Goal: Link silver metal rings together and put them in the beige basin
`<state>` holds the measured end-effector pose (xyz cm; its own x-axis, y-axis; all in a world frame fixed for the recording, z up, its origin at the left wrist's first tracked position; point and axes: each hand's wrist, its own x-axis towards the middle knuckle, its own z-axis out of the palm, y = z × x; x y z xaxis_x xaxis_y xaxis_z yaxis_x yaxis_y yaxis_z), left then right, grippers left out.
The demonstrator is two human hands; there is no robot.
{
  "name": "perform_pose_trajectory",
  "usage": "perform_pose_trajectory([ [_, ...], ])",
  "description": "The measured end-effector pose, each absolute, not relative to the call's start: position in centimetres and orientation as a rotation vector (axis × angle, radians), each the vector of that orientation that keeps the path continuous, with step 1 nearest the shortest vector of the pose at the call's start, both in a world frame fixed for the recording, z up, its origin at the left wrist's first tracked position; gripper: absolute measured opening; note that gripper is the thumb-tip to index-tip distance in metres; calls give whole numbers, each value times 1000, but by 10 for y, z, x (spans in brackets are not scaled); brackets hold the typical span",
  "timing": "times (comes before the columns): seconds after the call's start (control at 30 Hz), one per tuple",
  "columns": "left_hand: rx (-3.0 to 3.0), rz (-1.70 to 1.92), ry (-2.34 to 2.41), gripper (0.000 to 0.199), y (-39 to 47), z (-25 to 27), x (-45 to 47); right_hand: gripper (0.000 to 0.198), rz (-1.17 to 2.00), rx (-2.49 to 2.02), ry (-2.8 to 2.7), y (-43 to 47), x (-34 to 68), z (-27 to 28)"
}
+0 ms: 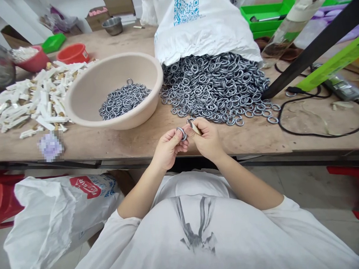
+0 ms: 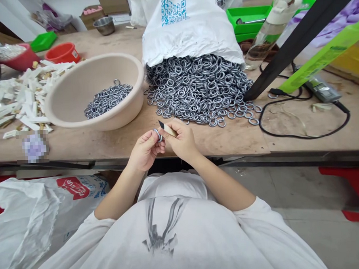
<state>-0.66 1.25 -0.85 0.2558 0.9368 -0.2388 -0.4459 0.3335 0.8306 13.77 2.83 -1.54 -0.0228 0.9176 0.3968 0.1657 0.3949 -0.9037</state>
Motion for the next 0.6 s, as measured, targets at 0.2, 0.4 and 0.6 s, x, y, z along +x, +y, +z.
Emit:
perform_pose_trajectory([
  [0.2, 644, 1165, 835, 38, 11, -6, -5, 52, 732, -991, -1756, 20, 151, -10],
  [0.4, 515, 1275, 890, 38, 9, -4, 2, 56, 477, -1028, -1966, 10, 146, -19],
  [0.6, 438, 1299, 911, 41, 3, -3, 9, 60, 375, -1052, -1973, 13, 142, -22],
])
